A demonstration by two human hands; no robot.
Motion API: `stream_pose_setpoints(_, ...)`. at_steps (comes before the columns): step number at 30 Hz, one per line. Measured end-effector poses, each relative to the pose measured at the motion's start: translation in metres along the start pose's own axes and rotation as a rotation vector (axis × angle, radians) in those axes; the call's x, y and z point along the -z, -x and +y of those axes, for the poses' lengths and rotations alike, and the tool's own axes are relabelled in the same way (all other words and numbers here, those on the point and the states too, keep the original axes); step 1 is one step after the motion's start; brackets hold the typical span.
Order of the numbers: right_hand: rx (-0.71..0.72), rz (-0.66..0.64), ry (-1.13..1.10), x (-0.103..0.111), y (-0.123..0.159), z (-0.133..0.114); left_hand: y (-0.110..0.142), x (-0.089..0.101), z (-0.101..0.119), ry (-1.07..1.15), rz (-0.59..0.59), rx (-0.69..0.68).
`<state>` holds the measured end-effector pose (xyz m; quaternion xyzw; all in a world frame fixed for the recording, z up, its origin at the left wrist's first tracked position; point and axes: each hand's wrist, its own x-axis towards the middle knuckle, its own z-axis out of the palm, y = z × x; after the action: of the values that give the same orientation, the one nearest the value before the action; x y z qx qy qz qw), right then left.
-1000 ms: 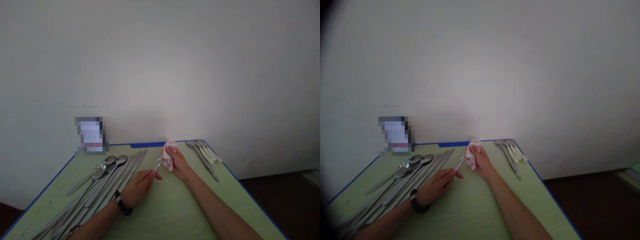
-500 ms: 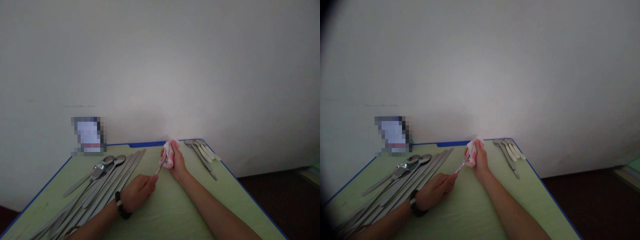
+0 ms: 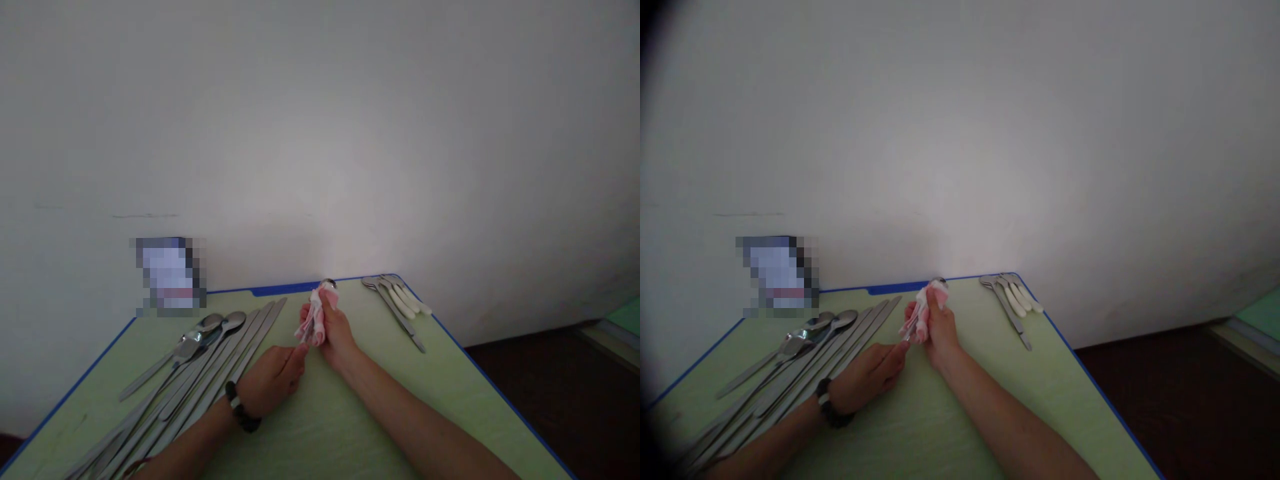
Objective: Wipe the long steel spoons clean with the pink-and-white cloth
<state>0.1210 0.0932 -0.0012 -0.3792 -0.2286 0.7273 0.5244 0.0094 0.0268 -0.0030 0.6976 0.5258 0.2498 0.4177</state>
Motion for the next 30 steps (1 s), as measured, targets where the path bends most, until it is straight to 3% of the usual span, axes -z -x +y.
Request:
stream_pose_setpoints(12,0.029,-0.085,0.011,0.012,-0.014,-0.005,-0.001,-0.001,0.000,0.072,0.055,0.026)
stream_pose_setpoints(20,0.037,-0.206,-0.136,0.027,-0.031,-0.015,0.004,0.002,0.001,0.068,0.057,-0.078)
stream_pose_setpoints(30,0.022,-0.174,-0.078,0.013,-0.015,-0.001,-0.005,0.000,-0.009,0.161,0.092,0.038)
